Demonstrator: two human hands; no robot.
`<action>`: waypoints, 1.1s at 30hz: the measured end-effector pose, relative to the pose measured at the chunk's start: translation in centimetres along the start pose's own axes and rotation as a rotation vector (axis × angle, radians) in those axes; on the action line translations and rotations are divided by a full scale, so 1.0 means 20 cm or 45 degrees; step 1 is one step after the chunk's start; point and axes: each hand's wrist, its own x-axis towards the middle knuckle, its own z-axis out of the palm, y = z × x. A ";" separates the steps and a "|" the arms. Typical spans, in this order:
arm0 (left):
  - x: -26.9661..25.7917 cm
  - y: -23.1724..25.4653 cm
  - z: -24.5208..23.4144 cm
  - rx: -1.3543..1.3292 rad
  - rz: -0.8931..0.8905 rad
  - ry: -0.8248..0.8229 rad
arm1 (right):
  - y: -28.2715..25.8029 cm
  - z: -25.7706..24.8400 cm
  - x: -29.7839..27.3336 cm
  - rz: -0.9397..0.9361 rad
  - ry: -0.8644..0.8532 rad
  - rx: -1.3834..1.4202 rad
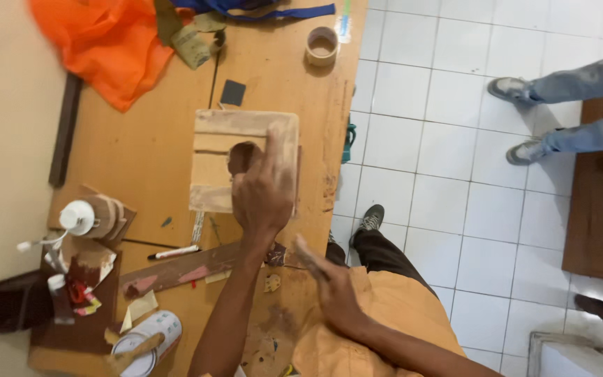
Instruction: The person sands the surfaces and interior edges of a small wooden box and a square wooden plate using a piece of sandpaper.
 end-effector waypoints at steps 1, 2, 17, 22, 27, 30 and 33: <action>-0.01 -0.01 -0.02 0.177 0.119 0.026 | -0.06 -0.01 0.00 0.270 0.075 -0.011; 0.00 0.00 -0.02 0.348 0.243 0.061 | -0.11 -0.04 0.02 0.527 0.151 -0.037; -0.06 -0.23 -0.42 0.752 0.857 -0.817 | 0.06 -0.18 0.33 0.109 0.220 0.132; -0.10 -0.26 -0.22 0.690 0.740 -0.334 | 0.03 -0.11 0.32 0.118 0.249 -0.010; 0.00 -0.25 -0.12 0.508 0.277 -0.123 | 0.05 -0.07 0.26 0.088 0.303 -0.176; 0.04 -0.11 -0.20 0.465 0.188 -0.097 | -0.05 -0.06 0.27 0.051 0.253 -0.200; 0.03 -0.08 -0.20 0.474 0.188 -0.172 | -0.13 -0.06 0.34 0.043 0.221 -0.225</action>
